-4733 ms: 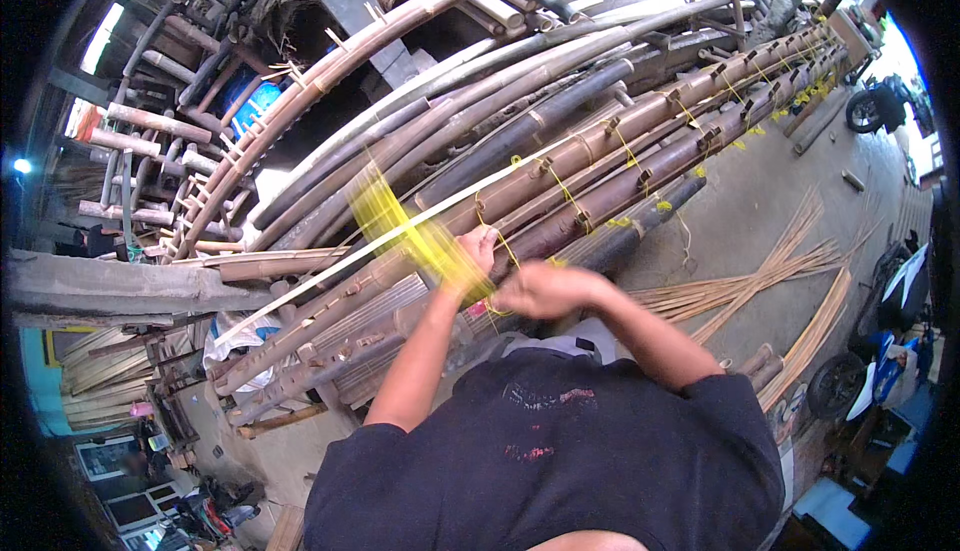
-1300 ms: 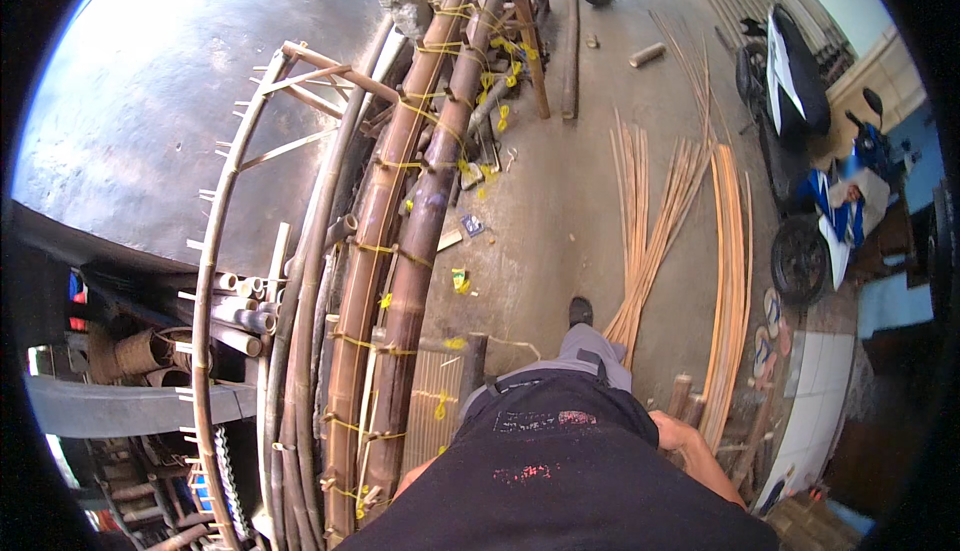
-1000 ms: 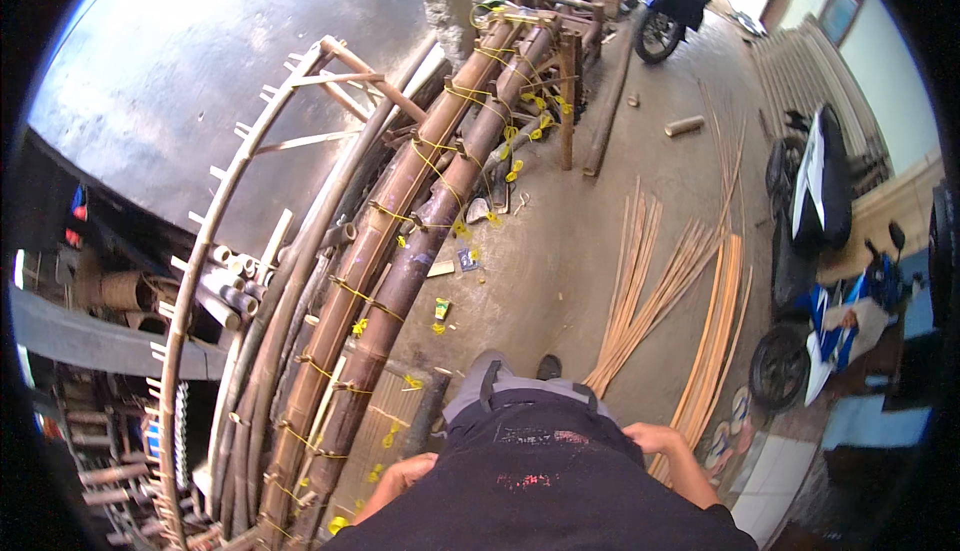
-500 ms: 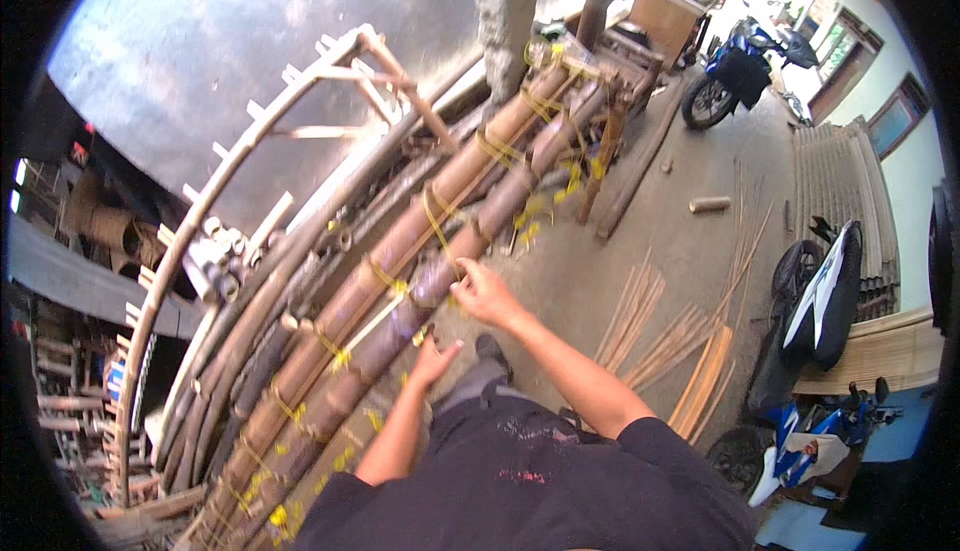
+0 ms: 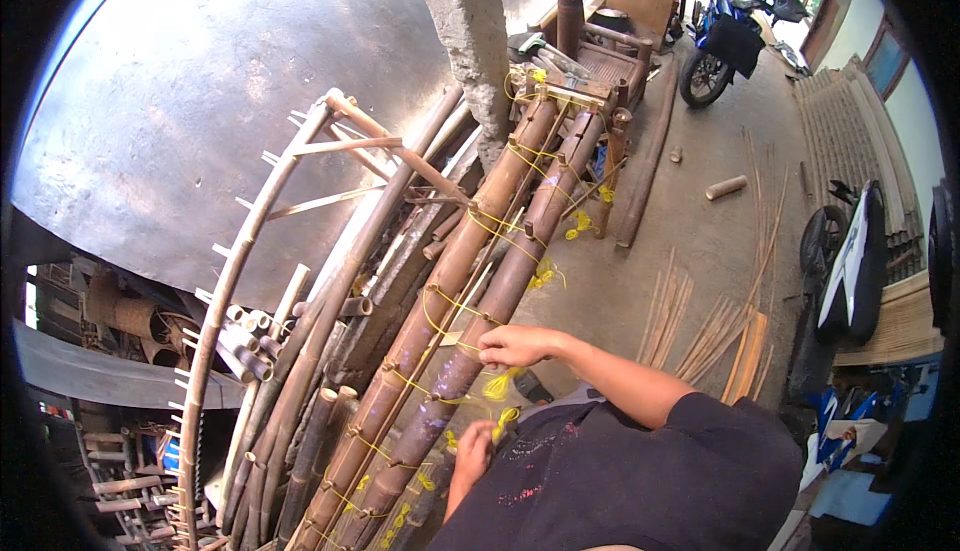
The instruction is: The person ties bamboo poles together with yellow string, uses a hammer to secure a wooden frame, and then arranges thin bamboo strips on the floor.
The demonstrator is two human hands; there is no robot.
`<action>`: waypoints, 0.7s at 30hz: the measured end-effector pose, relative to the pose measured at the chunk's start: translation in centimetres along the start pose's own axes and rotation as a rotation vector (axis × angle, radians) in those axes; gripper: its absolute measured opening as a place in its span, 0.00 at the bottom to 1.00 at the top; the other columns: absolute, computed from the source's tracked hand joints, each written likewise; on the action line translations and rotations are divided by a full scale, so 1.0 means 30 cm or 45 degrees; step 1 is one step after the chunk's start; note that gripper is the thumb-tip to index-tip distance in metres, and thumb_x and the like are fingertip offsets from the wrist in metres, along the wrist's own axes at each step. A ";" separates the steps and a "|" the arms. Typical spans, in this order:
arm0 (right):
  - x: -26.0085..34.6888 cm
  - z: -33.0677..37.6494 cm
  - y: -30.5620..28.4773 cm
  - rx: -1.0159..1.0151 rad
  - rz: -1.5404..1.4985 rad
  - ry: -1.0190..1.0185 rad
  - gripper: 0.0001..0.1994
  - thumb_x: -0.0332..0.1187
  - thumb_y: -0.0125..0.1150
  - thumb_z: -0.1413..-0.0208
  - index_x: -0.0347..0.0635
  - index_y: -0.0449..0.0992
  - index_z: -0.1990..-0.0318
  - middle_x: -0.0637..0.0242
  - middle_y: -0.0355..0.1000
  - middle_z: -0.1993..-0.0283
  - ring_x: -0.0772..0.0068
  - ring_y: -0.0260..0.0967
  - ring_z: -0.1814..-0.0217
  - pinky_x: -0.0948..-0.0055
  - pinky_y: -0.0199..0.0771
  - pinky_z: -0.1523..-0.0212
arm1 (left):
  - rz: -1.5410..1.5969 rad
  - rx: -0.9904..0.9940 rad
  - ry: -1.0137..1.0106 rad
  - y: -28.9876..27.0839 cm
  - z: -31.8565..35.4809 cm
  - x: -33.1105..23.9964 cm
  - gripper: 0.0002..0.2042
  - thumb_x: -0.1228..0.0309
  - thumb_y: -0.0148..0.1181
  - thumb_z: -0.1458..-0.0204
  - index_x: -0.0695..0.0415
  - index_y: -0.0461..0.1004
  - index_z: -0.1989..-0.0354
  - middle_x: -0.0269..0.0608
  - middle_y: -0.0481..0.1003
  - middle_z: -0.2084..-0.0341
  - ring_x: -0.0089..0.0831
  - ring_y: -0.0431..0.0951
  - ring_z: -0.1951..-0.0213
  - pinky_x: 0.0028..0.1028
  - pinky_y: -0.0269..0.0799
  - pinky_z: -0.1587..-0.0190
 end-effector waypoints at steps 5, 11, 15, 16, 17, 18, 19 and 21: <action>0.191 -0.136 -0.033 0.126 -1.295 -0.376 0.08 0.40 0.49 0.27 0.49 0.70 0.57 0.77 0.70 0.65 0.81 0.70 0.64 0.72 0.73 0.64 | -0.051 -0.064 -0.226 -0.028 0.205 0.157 0.15 0.73 0.46 0.39 0.61 0.82 0.58 0.29 0.73 0.77 0.20 0.69 0.73 0.24 0.66 0.68; 0.247 -0.571 -0.199 -0.381 -0.304 -0.258 0.18 0.37 0.55 0.32 0.34 0.68 0.42 0.57 0.73 0.49 0.65 0.74 0.54 0.67 0.77 0.55 | -0.075 -0.883 -0.509 -0.043 0.153 0.358 0.16 0.71 0.49 0.39 0.64 0.80 0.50 0.41 0.79 0.71 0.30 0.76 0.68 0.30 0.71 0.60; 0.349 -0.300 -0.326 -0.393 0.496 -0.454 0.28 0.43 0.60 0.36 0.35 0.68 0.34 0.43 0.65 0.32 0.54 0.71 0.36 0.60 0.70 0.35 | -0.549 -1.090 -0.628 0.131 0.117 0.194 0.31 0.65 0.59 0.42 0.63 0.62 0.31 0.62 0.72 0.44 0.55 0.71 0.41 0.42 0.65 0.37; 0.306 -0.237 -0.404 -0.473 0.513 -0.493 0.26 0.42 0.61 0.40 0.37 0.73 0.38 0.41 0.73 0.41 0.51 0.76 0.43 0.61 0.76 0.42 | -0.607 -1.190 -0.591 0.192 0.112 0.165 0.31 0.65 0.60 0.42 0.62 0.61 0.30 0.63 0.71 0.43 0.56 0.69 0.39 0.42 0.64 0.36; 0.216 -0.162 -0.532 -0.725 0.613 -0.547 0.22 0.40 0.62 0.41 0.36 0.76 0.43 0.42 0.77 0.49 0.51 0.78 0.49 0.59 0.78 0.45 | -0.676 -1.257 -0.522 0.244 0.066 0.127 0.32 0.65 0.61 0.42 0.61 0.61 0.30 0.64 0.69 0.42 0.57 0.67 0.36 0.42 0.64 0.35; 0.159 -0.084 -0.623 -0.848 0.625 -0.365 0.20 0.40 0.62 0.40 0.35 0.78 0.46 0.43 0.76 0.49 0.50 0.78 0.50 0.59 0.77 0.45 | -0.659 -1.224 -0.477 0.285 0.030 0.108 0.31 0.65 0.61 0.42 0.61 0.62 0.31 0.64 0.70 0.42 0.55 0.68 0.38 0.42 0.65 0.36; 0.124 -0.032 -0.666 -0.967 0.647 -0.182 0.19 0.41 0.62 0.39 0.34 0.79 0.50 0.45 0.76 0.50 0.49 0.78 0.51 0.58 0.77 0.45 | -0.637 -1.193 -0.429 0.318 0.004 0.097 0.30 0.65 0.62 0.42 0.60 0.64 0.32 0.63 0.71 0.43 0.54 0.70 0.39 0.41 0.66 0.37; 0.114 0.000 -0.683 -0.881 0.774 -0.245 0.19 0.41 0.63 0.40 0.35 0.78 0.50 0.44 0.75 0.51 0.49 0.77 0.50 0.57 0.76 0.45 | -0.614 -1.051 -0.353 0.378 -0.093 0.005 0.27 0.65 0.62 0.42 0.59 0.67 0.34 0.61 0.73 0.45 0.52 0.73 0.41 0.41 0.69 0.39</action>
Point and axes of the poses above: each hand's wrist, its own z-axis away from the middle knuckle, its own y-axis out of the palm, x = y × z, the point moved 2 cm from there along -z, towards the middle knuckle
